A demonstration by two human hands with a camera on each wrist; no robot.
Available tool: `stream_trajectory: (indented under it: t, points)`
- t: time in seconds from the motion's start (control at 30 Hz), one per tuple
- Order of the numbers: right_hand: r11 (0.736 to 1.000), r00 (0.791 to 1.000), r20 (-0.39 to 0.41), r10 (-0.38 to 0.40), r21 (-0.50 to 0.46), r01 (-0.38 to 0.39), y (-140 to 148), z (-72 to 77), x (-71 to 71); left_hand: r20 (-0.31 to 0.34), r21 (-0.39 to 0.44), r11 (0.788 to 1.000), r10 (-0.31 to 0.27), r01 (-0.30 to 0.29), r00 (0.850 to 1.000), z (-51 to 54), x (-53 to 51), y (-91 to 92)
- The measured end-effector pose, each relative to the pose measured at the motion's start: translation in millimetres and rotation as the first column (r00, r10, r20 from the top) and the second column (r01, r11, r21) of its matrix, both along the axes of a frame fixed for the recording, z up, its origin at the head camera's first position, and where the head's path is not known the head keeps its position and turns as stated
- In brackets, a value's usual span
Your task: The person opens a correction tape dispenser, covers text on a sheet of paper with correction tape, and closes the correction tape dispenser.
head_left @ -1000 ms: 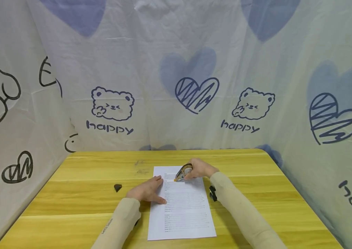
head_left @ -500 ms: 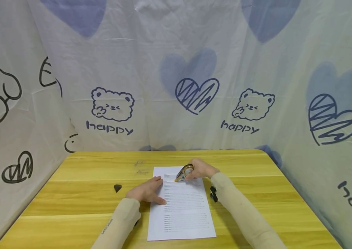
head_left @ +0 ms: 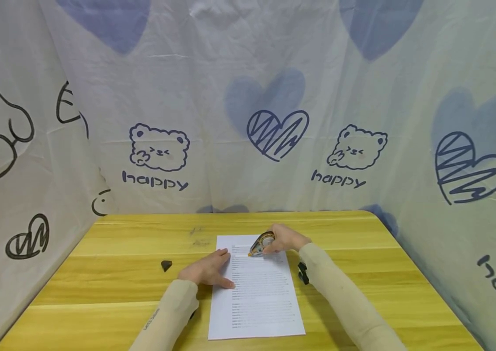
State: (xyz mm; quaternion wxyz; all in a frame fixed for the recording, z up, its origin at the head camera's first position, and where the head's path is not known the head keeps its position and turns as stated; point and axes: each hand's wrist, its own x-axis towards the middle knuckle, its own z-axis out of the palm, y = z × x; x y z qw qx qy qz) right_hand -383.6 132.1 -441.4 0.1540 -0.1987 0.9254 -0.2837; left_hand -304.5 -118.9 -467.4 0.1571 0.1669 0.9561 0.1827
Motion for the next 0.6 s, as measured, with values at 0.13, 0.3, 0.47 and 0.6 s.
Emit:
stream_trajectory:
  t: [0.13, 0.3, 0.47, 0.6]
  points:
    - [1.000, 1.000, 0.011, -0.015, -0.002, 0.015, 0.6, 0.4, 0.6, -0.002, -0.008, 1.000, 0.000, 0.000, 1.000, 0.2, 0.3, 0.3]
    - [1.000, 1.000, 0.008, -0.005, -0.005, 0.005, 0.9, 0.4, 0.2, 0.002, -0.009, 1.000, 0.009, -0.009, 1.000, 1.2, 0.4, 0.2]
    - [1.000, 1.000, 0.005, 0.000, -0.015, 0.000, 1.3, -0.3, 0.0, 0.013, 0.006, 1.000, 0.015, -0.015, 1.000, 1.5, 1.0, 0.5]
    - [1.000, 1.000, 0.002, -0.009, -0.011, 0.009, 2.6, -2.1, -0.6, 0.016, 0.013, 1.000, 0.018, -0.018, 1.000, 1.5, 1.4, 1.3]
